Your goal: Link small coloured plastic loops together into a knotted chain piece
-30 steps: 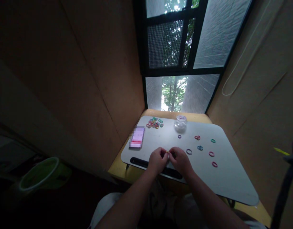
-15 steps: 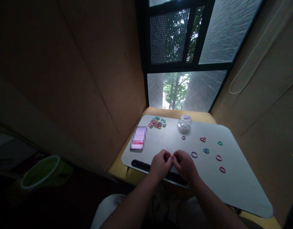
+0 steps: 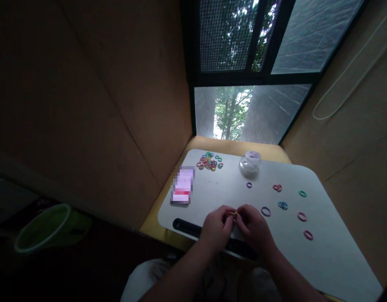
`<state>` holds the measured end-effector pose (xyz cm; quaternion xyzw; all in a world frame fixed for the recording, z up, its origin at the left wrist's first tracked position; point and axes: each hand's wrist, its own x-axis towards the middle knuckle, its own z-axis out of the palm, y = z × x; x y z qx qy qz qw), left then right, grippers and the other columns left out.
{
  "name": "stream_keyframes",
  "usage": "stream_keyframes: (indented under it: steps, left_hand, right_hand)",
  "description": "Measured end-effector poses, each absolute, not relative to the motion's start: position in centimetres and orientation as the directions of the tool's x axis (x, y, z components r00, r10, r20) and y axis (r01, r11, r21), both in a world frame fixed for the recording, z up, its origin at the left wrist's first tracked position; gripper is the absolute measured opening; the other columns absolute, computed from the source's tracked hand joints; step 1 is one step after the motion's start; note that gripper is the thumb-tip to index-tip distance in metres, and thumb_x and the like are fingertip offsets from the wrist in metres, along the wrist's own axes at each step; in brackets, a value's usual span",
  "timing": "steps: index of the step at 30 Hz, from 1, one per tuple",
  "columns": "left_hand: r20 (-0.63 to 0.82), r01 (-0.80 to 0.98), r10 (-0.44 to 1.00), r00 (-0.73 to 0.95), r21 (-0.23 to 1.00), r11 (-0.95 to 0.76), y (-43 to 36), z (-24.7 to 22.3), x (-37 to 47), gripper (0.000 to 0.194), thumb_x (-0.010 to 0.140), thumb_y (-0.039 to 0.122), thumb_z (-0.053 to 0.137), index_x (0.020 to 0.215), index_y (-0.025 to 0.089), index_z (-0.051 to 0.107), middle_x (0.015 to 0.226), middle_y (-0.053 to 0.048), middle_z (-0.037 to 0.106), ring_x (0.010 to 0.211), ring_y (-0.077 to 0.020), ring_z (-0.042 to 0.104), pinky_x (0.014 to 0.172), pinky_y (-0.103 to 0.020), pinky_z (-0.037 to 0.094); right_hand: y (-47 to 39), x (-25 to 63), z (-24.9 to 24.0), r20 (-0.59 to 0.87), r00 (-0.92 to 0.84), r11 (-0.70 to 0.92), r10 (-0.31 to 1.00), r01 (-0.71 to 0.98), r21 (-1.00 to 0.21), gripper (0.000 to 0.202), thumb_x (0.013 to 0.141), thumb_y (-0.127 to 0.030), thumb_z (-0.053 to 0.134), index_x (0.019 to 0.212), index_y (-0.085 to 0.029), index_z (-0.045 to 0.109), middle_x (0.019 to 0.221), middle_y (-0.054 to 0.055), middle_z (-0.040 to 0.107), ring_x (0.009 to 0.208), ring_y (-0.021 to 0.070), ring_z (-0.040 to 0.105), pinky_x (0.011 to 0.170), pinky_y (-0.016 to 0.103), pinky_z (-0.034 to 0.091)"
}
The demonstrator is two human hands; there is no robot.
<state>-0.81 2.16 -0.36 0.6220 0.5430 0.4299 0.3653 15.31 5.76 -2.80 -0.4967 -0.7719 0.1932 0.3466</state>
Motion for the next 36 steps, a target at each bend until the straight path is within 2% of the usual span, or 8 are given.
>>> stream_keyframes:
  steps: [6,12,25,36]
  left_hand:
    - [0.153,0.344,0.985,0.073,0.924,-0.169,2.21,-0.1,-1.13,0.03,0.091,0.021,0.046,0.111,0.026,0.067,0.103,-0.001,0.073,0.094,-0.0175,0.066,0.084,-0.028,0.051]
    - [0.121,0.339,0.988,0.094,0.929,-0.146,2.34,-0.01,-1.22,0.032,0.09,0.019,0.046,0.113,0.026,0.067,0.102,-0.001,0.073,0.091,-0.0174,0.067,0.085,-0.028,0.052]
    - [0.093,0.347,0.993,0.077,0.931,-0.114,2.57,-0.19,-1.13,0.027,0.09,0.028,0.051,0.109,0.027,0.069,0.095,-0.001,0.074,0.086,-0.0181,0.067,0.078,-0.028,0.052]
    - [0.104,0.375,0.99,0.096,0.918,-0.133,2.62,-0.03,-1.19,0.026,0.09,0.029,0.051,0.108,0.024,0.07,0.099,-0.002,0.074,0.089,-0.0194,0.067,0.081,-0.029,0.052]
  right_hand:
    - [5.73,15.28,-2.69,0.334,-0.264,0.424,0.905,0.628,-0.652,0.014,0.087,-0.033,0.052,0.081,-0.022,0.058,0.074,0.002,0.062,0.067,0.0173,0.057,0.062,0.029,0.045]
    - [5.49,15.23,-2.31,0.33,-0.263,0.42,0.907,0.64,-0.644,0.014,0.088,-0.033,0.052,0.082,-0.022,0.058,0.074,0.002,0.062,0.067,0.0176,0.057,0.062,0.03,0.046]
    - [5.51,15.22,-2.5,0.313,-0.242,0.394,0.919,0.631,-0.669,0.014,0.087,-0.034,0.053,0.08,-0.022,0.056,0.071,0.001,0.061,0.064,0.0171,0.056,0.059,0.029,0.045]
    - [5.53,15.24,-2.53,0.32,-0.225,0.388,0.92,0.626,-0.676,0.014,0.085,-0.034,0.055,0.077,-0.023,0.054,0.069,0.001,0.06,0.064,0.0174,0.055,0.059,0.029,0.045]
